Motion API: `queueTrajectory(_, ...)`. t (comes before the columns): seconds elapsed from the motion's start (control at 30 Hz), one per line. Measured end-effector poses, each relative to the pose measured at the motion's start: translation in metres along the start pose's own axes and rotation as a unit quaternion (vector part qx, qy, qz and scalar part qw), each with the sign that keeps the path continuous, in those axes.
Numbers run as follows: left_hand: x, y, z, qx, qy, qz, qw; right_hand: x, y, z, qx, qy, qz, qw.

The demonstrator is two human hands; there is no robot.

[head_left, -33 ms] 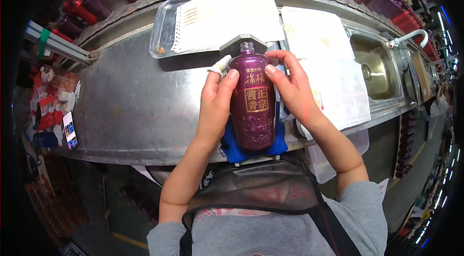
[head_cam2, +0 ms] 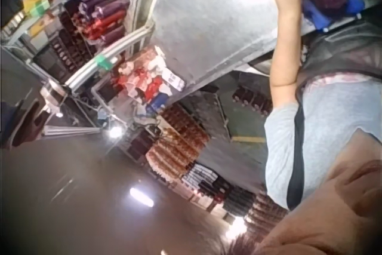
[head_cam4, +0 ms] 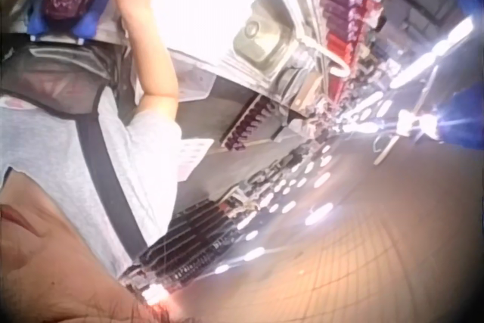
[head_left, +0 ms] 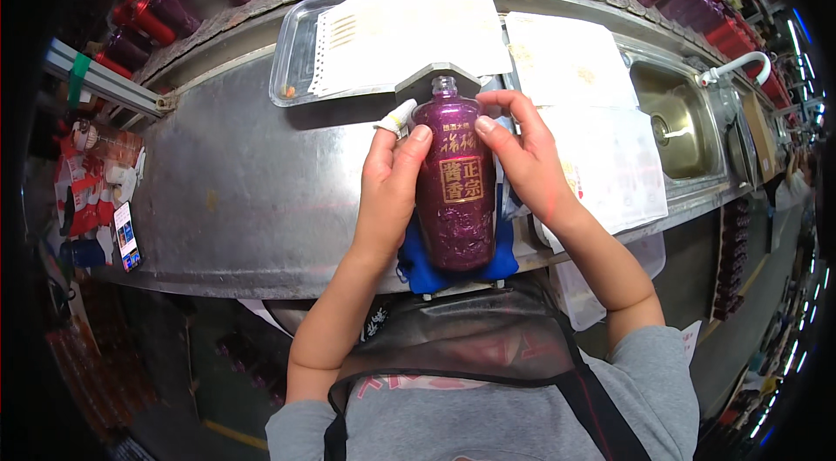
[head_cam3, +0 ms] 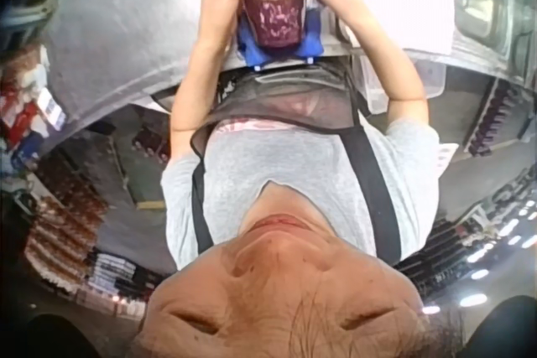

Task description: The person is manually applying gold-colored labels to purple glass bottles on a production line.

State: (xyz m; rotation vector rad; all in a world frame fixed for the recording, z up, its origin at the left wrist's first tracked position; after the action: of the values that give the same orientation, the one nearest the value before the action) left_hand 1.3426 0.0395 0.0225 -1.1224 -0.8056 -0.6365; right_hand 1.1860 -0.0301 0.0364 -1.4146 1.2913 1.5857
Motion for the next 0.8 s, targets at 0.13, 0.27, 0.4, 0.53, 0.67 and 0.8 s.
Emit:
queueTrajectory(0.13, 0.003, -0.009, -0.002, -0.019, -0.052, -0.052, 0.997, -0.006, -0.005, 0.0, -0.014, -0.057, 0.023, 0.998)
queueTrajectory(0.27, 0.003, -0.014, -0.005, -0.019, -0.049, -0.064, 0.997, -0.004, -0.006, -0.001, 0.002, -0.035, 0.048, 0.998)
queueTrajectory(0.4, 0.003, -0.008, -0.007, -0.015, -0.03, -0.043, 0.999, -0.005, -0.004, -0.001, 0.008, -0.02, 0.035, 0.999)
queueTrajectory(0.53, 0.001, -0.009, -0.008, 0.008, -0.02, -0.013, 1.0, -0.004, -0.002, -0.001, 0.014, 0.019, 0.063, 0.998)
queueTrajectory(0.67, -0.001, -0.007, -0.011, -0.002, -0.045, -0.092, 0.995, -0.003, -0.007, 0.0, 0.004, -0.015, 0.074, 0.997)
queueTrajectory(0.8, -0.004, -0.002, -0.012, 0.012, -0.026, -0.099, 0.995, -0.003, -0.007, 0.002, 0.006, -0.026, 0.059, 0.998)
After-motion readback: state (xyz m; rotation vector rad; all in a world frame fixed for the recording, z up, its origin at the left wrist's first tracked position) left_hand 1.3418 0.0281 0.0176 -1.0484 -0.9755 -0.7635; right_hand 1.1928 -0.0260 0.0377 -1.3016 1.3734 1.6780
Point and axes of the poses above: each hand's wrist, its own z-axis away from the middle knuckle, its own y-axis out of the back of the hand, x = y × z, the point moved 4 cm from there along -z, towards the middle knuckle, and after that the axes turned 5 degrees about z, right-handed, at the moved point
